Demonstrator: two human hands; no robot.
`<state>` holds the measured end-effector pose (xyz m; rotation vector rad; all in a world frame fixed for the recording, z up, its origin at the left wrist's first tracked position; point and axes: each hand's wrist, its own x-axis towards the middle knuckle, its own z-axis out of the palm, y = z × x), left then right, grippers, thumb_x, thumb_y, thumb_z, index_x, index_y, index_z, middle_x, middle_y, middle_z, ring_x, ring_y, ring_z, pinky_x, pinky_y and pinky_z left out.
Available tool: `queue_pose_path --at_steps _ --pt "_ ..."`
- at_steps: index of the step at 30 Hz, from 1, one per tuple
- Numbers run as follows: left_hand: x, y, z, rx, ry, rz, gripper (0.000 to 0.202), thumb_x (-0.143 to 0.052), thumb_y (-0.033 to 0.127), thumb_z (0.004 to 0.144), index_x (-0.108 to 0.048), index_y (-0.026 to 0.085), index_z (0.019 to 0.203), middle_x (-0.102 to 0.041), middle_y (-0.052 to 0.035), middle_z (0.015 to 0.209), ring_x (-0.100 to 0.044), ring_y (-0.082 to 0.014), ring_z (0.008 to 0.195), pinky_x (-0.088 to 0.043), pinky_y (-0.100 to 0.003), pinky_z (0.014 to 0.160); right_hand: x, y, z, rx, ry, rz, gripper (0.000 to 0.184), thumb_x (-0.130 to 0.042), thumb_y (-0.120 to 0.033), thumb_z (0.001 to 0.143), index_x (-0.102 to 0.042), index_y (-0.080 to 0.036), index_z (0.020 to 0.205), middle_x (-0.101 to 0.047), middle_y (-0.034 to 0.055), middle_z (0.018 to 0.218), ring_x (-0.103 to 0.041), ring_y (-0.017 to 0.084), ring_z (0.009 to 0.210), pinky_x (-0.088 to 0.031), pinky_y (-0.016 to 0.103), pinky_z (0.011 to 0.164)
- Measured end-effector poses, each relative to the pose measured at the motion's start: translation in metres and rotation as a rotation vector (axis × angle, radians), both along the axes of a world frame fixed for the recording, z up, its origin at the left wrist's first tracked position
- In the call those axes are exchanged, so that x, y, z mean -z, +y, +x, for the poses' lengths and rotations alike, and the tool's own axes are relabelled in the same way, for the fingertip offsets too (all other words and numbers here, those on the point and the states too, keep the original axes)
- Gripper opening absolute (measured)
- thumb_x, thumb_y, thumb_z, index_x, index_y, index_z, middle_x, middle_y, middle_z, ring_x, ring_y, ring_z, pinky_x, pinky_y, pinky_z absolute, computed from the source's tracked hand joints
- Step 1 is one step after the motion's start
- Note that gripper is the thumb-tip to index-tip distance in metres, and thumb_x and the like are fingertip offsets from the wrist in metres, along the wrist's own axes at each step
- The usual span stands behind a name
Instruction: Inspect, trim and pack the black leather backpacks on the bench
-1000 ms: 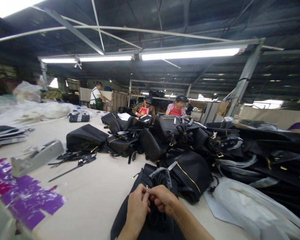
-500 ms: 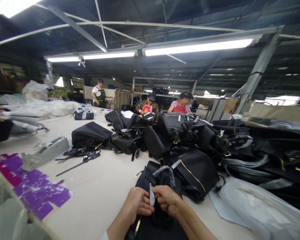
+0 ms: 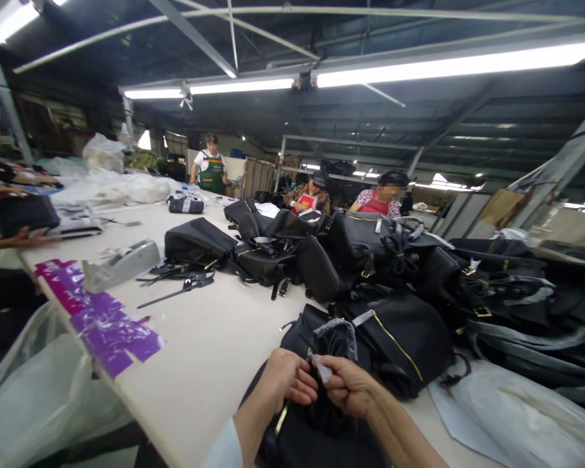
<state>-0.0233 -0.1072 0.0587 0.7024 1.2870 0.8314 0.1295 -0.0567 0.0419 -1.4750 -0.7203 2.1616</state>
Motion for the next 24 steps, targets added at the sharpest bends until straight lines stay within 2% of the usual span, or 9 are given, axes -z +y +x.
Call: queue_pose_path --at_steps 6,10,14,18,21,24 --pt "0.002 0.004 0.0 0.004 -0.033 0.038 0.032 -0.046 0.024 0.091 -0.066 0.011 0.07 -0.069 -0.0027 0.058 -0.062 -0.0113 0.045 -0.05 -0.022 0.048 -0.004 -0.003 -0.004 -0.034 -0.025 0.038 0.042 -0.051 -0.023 0.099 -0.044 -0.017 0.058 -0.026 -0.0148 0.042 -0.017 0.001 0.028 -0.013 0.012 0.027" --pt "0.005 0.005 0.004 -0.017 0.005 0.09 0.027 -0.053 0.024 0.092 -0.063 0.013 0.07 -0.065 0.0021 0.055 -0.059 -0.0094 0.044 -0.047 -0.02 0.046 -0.007 -0.008 -0.008 -0.065 -0.059 0.122 0.04 -0.05 -0.02 0.096 -0.043 -0.017 0.056 -0.028 -0.0139 0.041 -0.015 0.001 0.029 -0.01 0.012 0.029" --pt "0.009 0.005 0.007 -0.051 0.11 0.128 0.028 -0.053 0.026 0.095 -0.059 0.014 0.071 -0.057 0.0069 0.051 -0.052 -0.0072 0.04 -0.042 -0.019 0.042 -0.011 -0.015 -0.014 -0.08 -0.132 0.223 0.036 -0.053 -0.018 0.092 -0.045 -0.017 0.057 -0.031 -0.0129 0.042 -0.015 0.001 0.03 -0.008 0.013 0.03" --pt "0.014 0.007 0.008 -0.041 0.235 0.187 0.025 -0.051 0.023 0.096 -0.056 0.015 0.073 -0.055 0.0081 0.049 -0.048 -0.0065 0.036 -0.036 -0.017 0.037 -0.01 -0.02 -0.02 -0.064 -0.228 0.33 0.035 -0.055 -0.017 0.091 -0.044 -0.018 0.057 -0.031 -0.0139 0.041 -0.017 0.002 0.03 -0.009 0.015 0.03" --pt "0.016 0.008 0.006 0.006 0.347 0.249 0.023 -0.046 0.016 0.093 -0.053 0.016 0.071 -0.055 0.0071 0.046 -0.05 -0.0084 0.033 -0.034 -0.018 0.034 -0.007 -0.023 -0.024 -0.049 -0.283 0.396 0.036 -0.055 -0.016 0.091 -0.042 -0.019 0.057 -0.027 -0.0151 0.037 -0.017 0.002 0.028 -0.007 0.016 0.031" --pt "0.015 0.003 0.004 0.058 0.478 0.347 0.029 -0.036 0.015 0.092 -0.054 0.018 0.069 -0.058 0.0024 0.048 -0.056 -0.0124 0.036 -0.039 -0.021 0.037 -0.007 -0.025 -0.026 -0.034 -0.306 0.436 0.038 -0.056 -0.016 0.089 -0.039 -0.02 0.055 -0.026 -0.0152 0.035 -0.017 0.002 0.028 -0.006 0.017 0.032"
